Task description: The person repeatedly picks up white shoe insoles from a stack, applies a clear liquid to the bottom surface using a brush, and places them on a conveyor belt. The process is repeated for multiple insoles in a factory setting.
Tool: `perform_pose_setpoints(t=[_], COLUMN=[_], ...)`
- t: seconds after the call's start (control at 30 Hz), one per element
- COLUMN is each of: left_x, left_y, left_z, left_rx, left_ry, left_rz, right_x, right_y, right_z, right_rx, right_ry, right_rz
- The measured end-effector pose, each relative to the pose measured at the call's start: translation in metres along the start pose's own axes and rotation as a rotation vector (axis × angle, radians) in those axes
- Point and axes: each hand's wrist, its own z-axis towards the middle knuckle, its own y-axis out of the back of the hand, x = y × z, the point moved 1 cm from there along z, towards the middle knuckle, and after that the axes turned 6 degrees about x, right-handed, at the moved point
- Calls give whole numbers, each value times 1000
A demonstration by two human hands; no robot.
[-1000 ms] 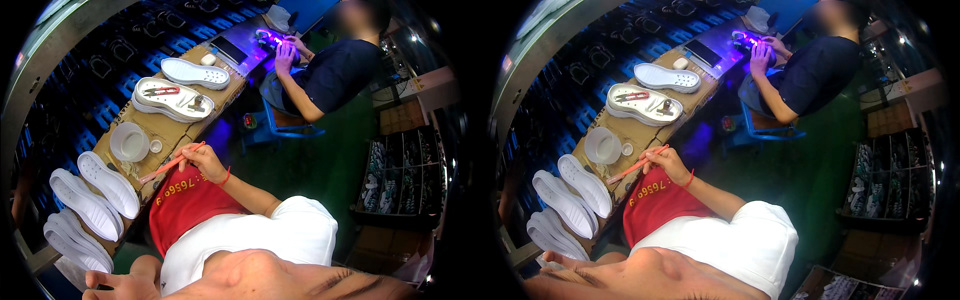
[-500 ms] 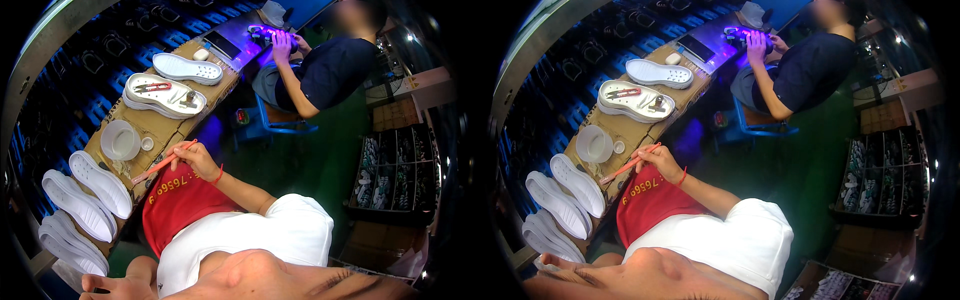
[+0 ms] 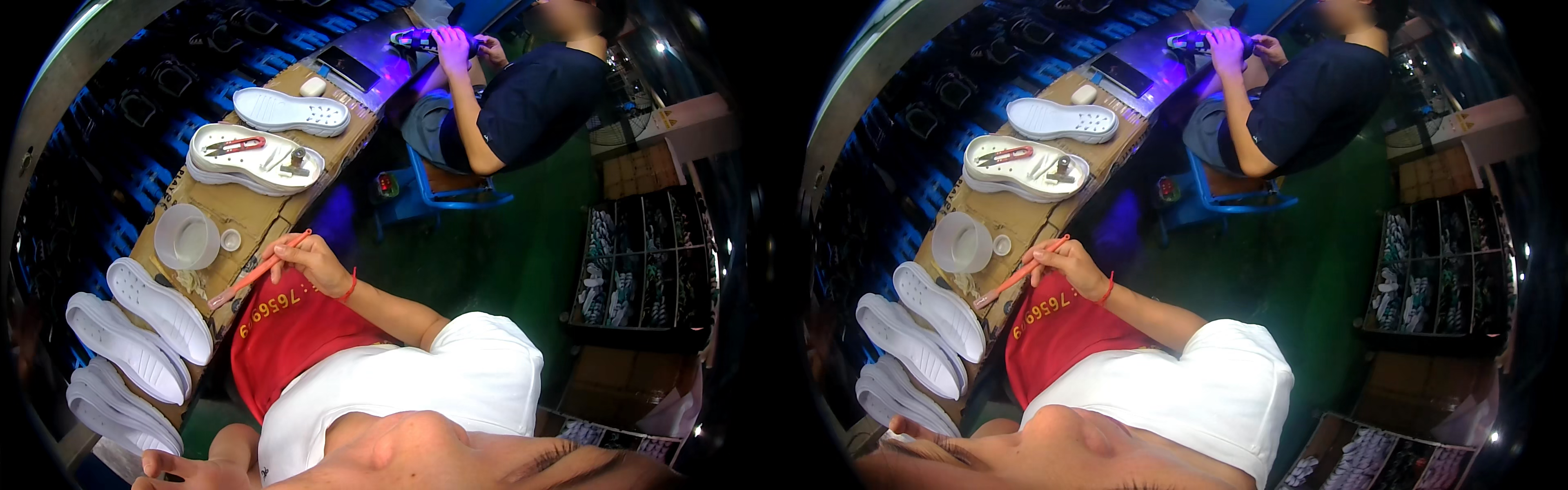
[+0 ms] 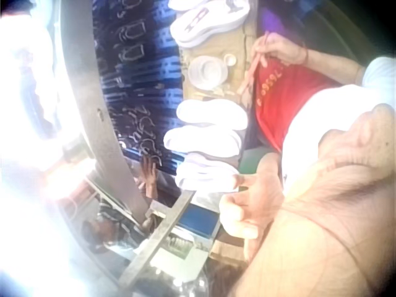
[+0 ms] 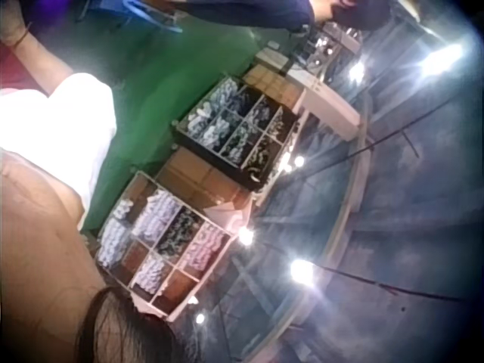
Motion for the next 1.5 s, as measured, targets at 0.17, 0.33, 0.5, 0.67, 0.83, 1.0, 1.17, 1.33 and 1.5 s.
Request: perform_pose_setpoints(t=[0.17, 0.33, 0.5, 0.67, 0.83, 1.0, 1.17, 1.33, 1.5], left_x=[1, 3, 3, -5, -11, -15, -15, -17, -20], left_y=[-1, -3, -4, -2, -2, -3, -3, -5, -6], left_z=[1, 0, 1, 0, 1, 2, 2, 7, 10], left_rx=[4, 4, -3, 1, -3, 0, -1, 20, 11], left_ry=[6, 8, 6, 10, 16, 27, 31, 29, 23], left_rz=[-4, -7, -12, -6, -2, 9, 1, -7, -45], right_x=[-5, -4, -3, -3, 0, -4, -8, -8, -6], right_y=[2, 0, 2, 0, -3, 3, 4, 5, 3], right_z=[0, 1, 0, 0, -1, -1, 2, 4, 3], right_rx=[4, 21, 9, -3, -10, 21, 29, 31, 30], right_ry=[-20, -41, -42, -44, -58, -43, -38, -40, -60], right_rz=[41, 87, 83, 100, 96, 128, 120, 112, 119])
